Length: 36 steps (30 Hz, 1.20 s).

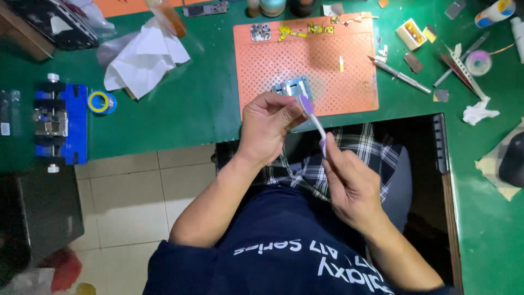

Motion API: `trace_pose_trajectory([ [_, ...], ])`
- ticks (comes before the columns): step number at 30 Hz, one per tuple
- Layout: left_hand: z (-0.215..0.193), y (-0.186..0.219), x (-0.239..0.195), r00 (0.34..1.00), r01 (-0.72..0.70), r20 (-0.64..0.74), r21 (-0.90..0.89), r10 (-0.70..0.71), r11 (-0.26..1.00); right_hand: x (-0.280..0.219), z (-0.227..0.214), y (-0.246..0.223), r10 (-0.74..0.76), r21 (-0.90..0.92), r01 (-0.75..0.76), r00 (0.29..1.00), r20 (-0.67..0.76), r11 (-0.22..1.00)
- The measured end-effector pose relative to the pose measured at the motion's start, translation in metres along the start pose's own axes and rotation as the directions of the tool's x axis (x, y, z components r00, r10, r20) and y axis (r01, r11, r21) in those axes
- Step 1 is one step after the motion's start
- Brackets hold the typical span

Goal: The person cleans a small electronic component using a toothbrush and a tissue. They then use a precision knife to scrape residue off the component and wipe it again with a tissue. Finally, they handle a small circuit board and a perforated metal sheet.

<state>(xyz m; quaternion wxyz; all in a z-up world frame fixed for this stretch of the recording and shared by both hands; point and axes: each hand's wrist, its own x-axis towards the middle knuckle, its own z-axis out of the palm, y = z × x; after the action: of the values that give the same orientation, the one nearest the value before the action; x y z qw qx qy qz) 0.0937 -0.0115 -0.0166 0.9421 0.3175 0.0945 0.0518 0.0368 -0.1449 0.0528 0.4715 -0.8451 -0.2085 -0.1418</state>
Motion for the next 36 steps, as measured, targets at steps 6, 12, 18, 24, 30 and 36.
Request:
trace_pose_trajectory([
  [6, 0.006, -0.004, 0.0, 1.0, -0.001, 0.005, -0.006, 0.001, 1.0, -0.003, 0.004, 0.002, -0.012, -0.004, 0.012, 0.999, -0.035, 1.0],
  [12, 0.004, -0.008, 0.001, 1.0, 0.014, -0.002, -0.042, -0.014, 0.999, -0.006, 0.009, 0.01, -0.058, -0.055, 0.054, 0.996, -0.063, 0.997],
  [18, 0.004, -0.006, 0.001, 0.999, -0.039, 0.022, 0.033, 0.038, 0.999, -0.013, 0.015, 0.018, -0.093, -0.131, 0.08, 0.991, -0.1, 0.988],
  [24, 0.005, 0.005, 0.009, 0.991, -0.124, 0.065, 0.053, 0.121, 0.991, -0.014, 0.009, 0.02, -0.046, -0.095, 0.037, 0.995, -0.094, 0.995],
  [30, 0.004, -0.006, 0.01, 0.993, -0.094, 0.068, 0.029, 0.092, 0.995, -0.003, 0.01, 0.017, -0.061, -0.101, 0.05, 0.992, -0.108, 0.994],
  [36, 0.01, 0.0, 0.001, 0.996, -0.005, 0.087, 0.044, 0.001, 0.999, -0.006, 0.009, 0.026, -0.049, -0.114, 0.037, 0.994, -0.102, 0.993],
])
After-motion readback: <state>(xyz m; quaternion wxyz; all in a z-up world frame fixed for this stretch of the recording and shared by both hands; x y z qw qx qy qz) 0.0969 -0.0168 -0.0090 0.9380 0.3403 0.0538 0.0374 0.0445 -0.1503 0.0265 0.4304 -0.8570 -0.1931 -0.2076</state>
